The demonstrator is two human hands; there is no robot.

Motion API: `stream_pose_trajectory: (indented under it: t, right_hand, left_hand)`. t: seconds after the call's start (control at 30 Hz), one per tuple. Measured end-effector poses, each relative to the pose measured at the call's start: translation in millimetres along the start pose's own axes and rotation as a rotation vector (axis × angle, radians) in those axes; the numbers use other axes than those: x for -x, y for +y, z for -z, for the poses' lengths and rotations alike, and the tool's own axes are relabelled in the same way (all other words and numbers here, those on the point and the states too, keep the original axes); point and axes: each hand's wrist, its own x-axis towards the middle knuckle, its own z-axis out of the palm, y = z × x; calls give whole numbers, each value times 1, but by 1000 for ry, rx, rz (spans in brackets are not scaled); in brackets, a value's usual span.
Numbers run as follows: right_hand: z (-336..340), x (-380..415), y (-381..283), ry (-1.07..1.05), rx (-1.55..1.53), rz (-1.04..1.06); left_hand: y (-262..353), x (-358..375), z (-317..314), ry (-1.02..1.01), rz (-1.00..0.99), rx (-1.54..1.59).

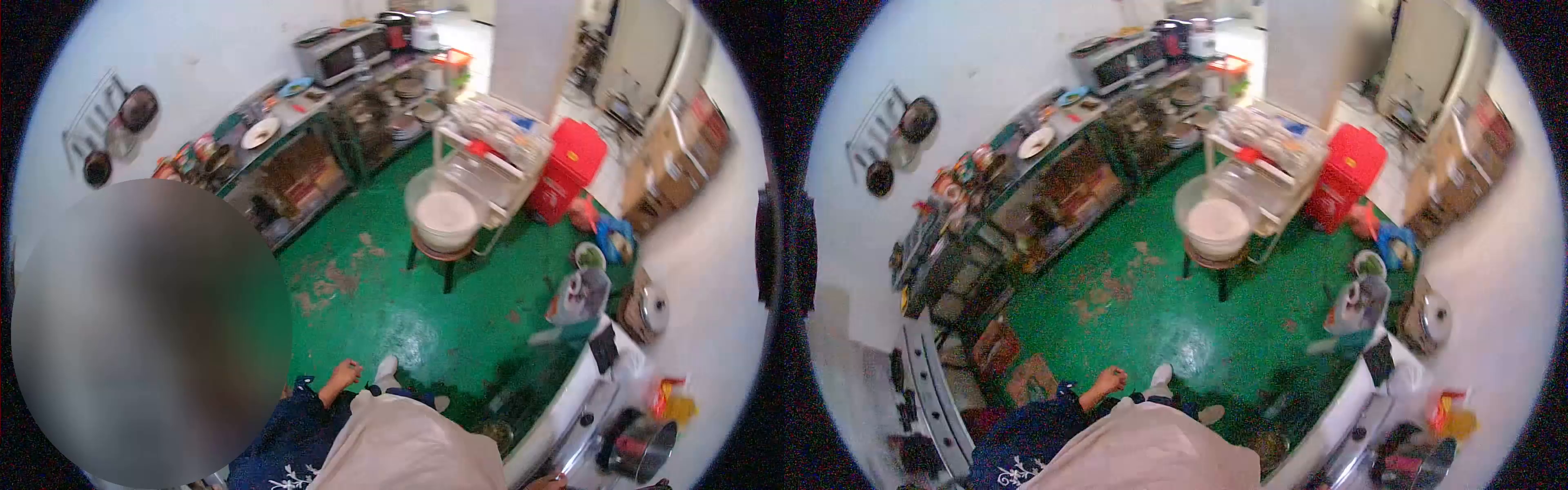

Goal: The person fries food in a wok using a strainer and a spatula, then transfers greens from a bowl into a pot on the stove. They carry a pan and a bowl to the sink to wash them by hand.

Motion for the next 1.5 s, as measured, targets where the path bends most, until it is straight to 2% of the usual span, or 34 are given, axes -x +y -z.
stream_pose_trajectory:
  t: [0.07, 0.13, 0.2, 0.27, 0.37, 0.43, 0.63, 0.7, 0.77, 0.9, 0.97, 1.0, 1.03, 1.07, 1.13, 1.2, 1.3, 1.4, 1.43, 1.5]
  right_hand:
    - [-37, 15, -35, -171, -85, 305]
    - [-59, 48, -73, -326, -155, 594]
    - [-73, 82, -215, -583, -71, 563]
    - [-101, 107, -323, -749, -129, 704]
    - [-165, 156, -456, -756, -411, 804]
    - [-191, 191, -552, -822, -452, 843]
    - [-264, 317, -818, -986, -611, 1285]
    - [-286, 361, -893, -1130, -622, 1244]
    - [-315, 404, -965, -1175, -661, 1271]
    - [-411, 486, -1092, -1270, -672, 1185]
    - [-450, 523, -1143, -1413, -665, 1153]
    - [-467, 542, -1169, -1488, -663, 1135]
    - [-466, 555, -1194, -1706, -449, 1016]
    - [-474, 569, -1212, -1942, -374, 814]
    - [-489, 593, -1231, -2348, -163, 339]
    - [-487, 613, -1235, -2360, -99, 216]
    - [-509, 622, -1234, -2506, -91, 185]
    - [-507, 625, -1229, -2494, -208, 188]
    - [-497, 626, -1234, -2421, -142, 216]
    - [-503, 624, -1236, -2404, -127, 284]
  left_hand:
    - [-15, -8, 27, 70, 99, -28]
    - [-27, -20, 58, 107, 100, 83]
    - [-34, -32, 82, 142, 109, 203]
    - [-33, -49, 119, 184, 121, 351]
    - [-45, -86, 190, 237, 110, 482]
    - [-47, -98, 246, 329, 106, 565]
    - [-18, -121, 384, 504, 32, 848]
    - [16, -132, 410, 500, -67, 902]
    - [49, -149, 429, 486, -125, 932]
    - [105, -189, 458, 455, -180, 1020]
    - [115, -216, 472, 475, -213, 1120]
    - [120, -231, 483, 491, -232, 1168]
    - [129, -236, 497, 568, -204, 1174]
    - [142, -238, 518, 646, -182, 1177]
    - [151, -257, 553, 783, -144, 1217]
    - [145, -279, 572, 890, -108, 1288]
    - [151, -295, 592, 969, -25, 1346]
    - [160, -302, 594, 1000, 27, 1419]
    - [160, -304, 593, 1002, 60, 1425]
    - [158, -307, 580, 1003, 122, 1443]
